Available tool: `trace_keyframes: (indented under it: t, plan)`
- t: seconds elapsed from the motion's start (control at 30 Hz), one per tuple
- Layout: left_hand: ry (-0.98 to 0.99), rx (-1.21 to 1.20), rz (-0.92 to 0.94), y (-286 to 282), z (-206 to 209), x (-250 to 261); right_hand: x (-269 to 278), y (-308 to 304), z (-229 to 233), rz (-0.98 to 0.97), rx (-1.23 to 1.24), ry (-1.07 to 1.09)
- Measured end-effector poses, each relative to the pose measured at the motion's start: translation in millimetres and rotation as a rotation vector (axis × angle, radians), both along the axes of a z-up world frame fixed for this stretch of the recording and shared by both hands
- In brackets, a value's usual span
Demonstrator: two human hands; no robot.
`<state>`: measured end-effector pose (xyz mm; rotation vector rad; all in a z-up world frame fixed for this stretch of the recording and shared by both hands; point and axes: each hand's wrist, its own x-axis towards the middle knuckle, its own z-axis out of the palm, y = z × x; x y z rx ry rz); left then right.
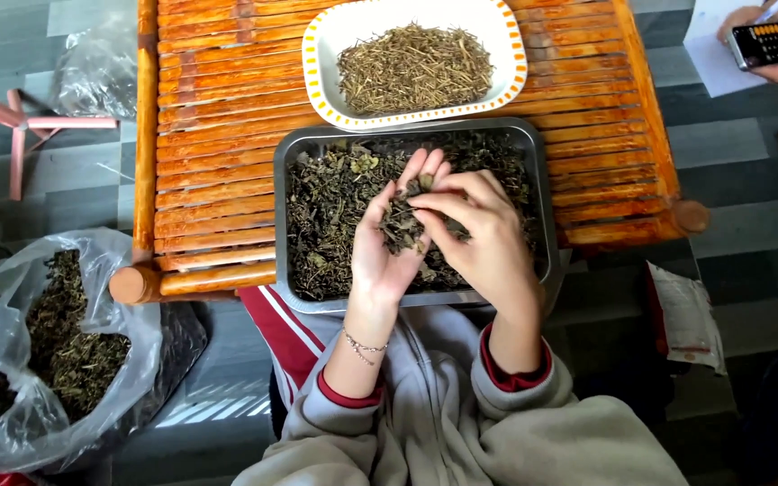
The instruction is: Sorting dried tea leaves by hand to remove stems and debris on a bamboo table.
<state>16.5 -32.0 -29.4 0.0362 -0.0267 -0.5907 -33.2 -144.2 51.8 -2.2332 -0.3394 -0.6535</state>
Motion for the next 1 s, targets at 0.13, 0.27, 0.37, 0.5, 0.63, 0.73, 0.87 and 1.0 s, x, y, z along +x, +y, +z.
trace_keyframes:
  t: [0.13,0.27,0.37,0.5,0.63,0.73,0.87,1.0]
  plan:
    - [0.006,0.021,-0.011,2.9,-5.7,0.6,6.7,-6.5,-3.3,0.014,-0.088,0.080]
    - [0.018,0.023,-0.011,3.7,-4.8,0.8,15.5,-11.7,-3.5,0.046,-0.233,0.150]
    - [0.045,0.002,-0.012,3.5,-6.5,2.0,20.1,-10.7,4.8,0.081,-0.249,0.219]
    - [0.044,0.020,-0.016,3.7,-12.4,1.7,23.7,-12.8,12.4,0.149,-0.233,0.281]
    - [0.017,0.068,-0.014,3.8,-18.9,1.8,29.7,-17.1,17.2,0.181,-0.334,0.345]
    - [0.079,0.049,-0.031,6.0,-20.5,-0.5,33.2,-18.7,18.0,0.204,-0.394,0.363]
    - [0.110,0.071,-0.034,8.8,-28.9,-2.4,38.9,-25.9,25.4,0.287,-0.284,0.374]
    - [0.173,0.151,-0.044,9.0,-10.4,-2.2,46.2,-37.8,22.5,0.298,-0.244,0.366]
